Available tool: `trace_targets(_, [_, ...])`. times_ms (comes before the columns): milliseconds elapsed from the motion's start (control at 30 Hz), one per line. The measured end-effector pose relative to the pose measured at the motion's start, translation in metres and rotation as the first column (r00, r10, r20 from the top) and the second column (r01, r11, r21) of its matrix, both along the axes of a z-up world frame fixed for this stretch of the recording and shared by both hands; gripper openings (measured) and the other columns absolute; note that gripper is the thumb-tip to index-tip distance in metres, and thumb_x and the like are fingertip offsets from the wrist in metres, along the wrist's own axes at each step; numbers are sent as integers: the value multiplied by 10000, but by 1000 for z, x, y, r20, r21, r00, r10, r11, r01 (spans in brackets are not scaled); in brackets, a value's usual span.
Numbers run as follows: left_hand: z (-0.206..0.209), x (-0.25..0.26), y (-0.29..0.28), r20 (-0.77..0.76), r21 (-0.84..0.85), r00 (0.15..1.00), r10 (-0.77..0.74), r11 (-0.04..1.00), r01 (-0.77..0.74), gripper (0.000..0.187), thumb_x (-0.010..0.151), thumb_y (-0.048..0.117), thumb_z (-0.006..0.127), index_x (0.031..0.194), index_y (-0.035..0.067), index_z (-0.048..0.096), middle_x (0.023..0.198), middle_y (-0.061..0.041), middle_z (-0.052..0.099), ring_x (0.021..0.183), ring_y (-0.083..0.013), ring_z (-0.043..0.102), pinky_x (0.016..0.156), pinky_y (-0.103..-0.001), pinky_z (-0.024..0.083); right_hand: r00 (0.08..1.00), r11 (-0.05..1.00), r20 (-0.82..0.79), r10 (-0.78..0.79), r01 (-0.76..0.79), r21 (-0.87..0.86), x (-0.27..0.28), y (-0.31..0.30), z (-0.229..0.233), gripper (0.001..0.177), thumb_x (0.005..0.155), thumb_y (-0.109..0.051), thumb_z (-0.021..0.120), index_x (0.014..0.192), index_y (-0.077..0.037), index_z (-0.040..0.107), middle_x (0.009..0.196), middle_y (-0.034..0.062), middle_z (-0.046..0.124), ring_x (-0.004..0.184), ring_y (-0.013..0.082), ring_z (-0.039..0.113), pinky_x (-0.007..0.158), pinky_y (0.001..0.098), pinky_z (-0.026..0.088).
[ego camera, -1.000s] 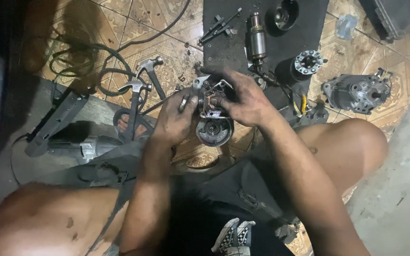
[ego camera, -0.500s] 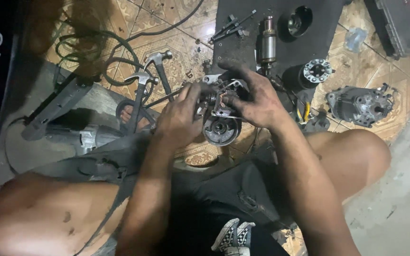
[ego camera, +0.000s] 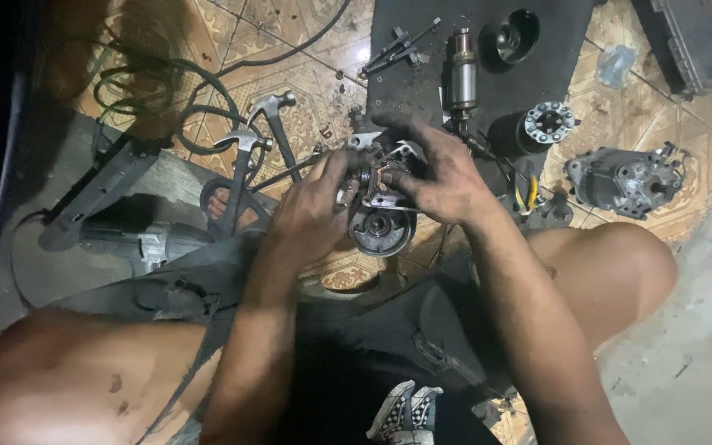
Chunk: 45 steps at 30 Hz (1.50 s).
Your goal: Assembling and repairing a mechanical motor by fitting gears and internal components into a housing while sitting on the floor.
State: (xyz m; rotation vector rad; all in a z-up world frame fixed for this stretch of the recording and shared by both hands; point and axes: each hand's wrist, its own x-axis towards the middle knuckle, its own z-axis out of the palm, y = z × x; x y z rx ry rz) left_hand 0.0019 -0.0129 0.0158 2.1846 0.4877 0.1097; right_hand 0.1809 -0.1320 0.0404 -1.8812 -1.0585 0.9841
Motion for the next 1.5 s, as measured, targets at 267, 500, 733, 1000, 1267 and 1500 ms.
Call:
trace_targets(267, [-6, -4, -4, -183, -248, 981, 57, 963, -103, 337, 1064, 113, 471, 1381, -1, 475, 1105, -254, 653, 990, -465, 708, 846, -590, 556, 997, 996, 83, 11, -4, -90, -1, 2, 5, 576, 835, -147, 836, 1362, -62, 621, 1108, 201, 745, 1153, 454, 663, 1014, 599, 478])
trace_targets(500, [-1, 4, -10, -399, -423, 876, 269, 794, -437, 460, 1072, 341, 430, 1472, 114, 437, 1151, -256, 687, 1073, -455, 695, 958, -578, 520, 999, 996, 49, 20, -16, -87, -1, 0, 4, 600, 847, -173, 816, 1402, -94, 600, 1141, 194, 740, 1195, 455, 645, 1032, 624, 452])
trace_targets(733, [-20, 10, -6, -400, -293, 892, 212, 892, -344, 475, 1030, 270, 506, 1466, 93, 437, 1113, -253, 696, 1034, -444, 708, 913, -573, 541, 998, 995, 57, 27, -22, -93, 3, -4, 9, 584, 850, -183, 815, 1387, -87, 608, 1141, 189, 739, 1195, 449, 645, 1029, 613, 456])
trace_targets(1000, [-46, 12, -8, -425, -147, 893, 148, 962, -229, 515, 982, 187, 593, 1459, 69, 438, 1069, -249, 707, 989, -432, 724, 863, -568, 565, 998, 993, 53, 43, -36, -115, 3, -9, 15, 565, 853, -194, 814, 1370, -78, 617, 1142, 183, 737, 1194, 442, 645, 1024, 601, 460])
trace_targets(1267, [-55, 17, -11, -450, 14, 890, 76, 997, -78, 574, 933, 104, 678, 1451, 44, 438, 1025, -245, 718, 944, -420, 740, 812, -564, 590, 997, 992, 61, 38, -30, -124, 3, -1, 11, 544, 857, -207, 813, 1349, -68, 627, 1142, 176, 735, 1193, 434, 645, 1019, 586, 465])
trace_targets(1500, [-38, 11, -13, -518, -17, 855, -9, 1000, 1, 652, 865, 28, 668, 1458, 12, 400, 1075, -304, 716, 988, -478, 726, 798, -624, 584, 994, 987, 91, 55, -41, -155, -1, 4, 7, 563, 832, -197, 825, 1348, -90, 628, 1144, 136, 742, 1205, 405, 646, 1033, 575, 465])
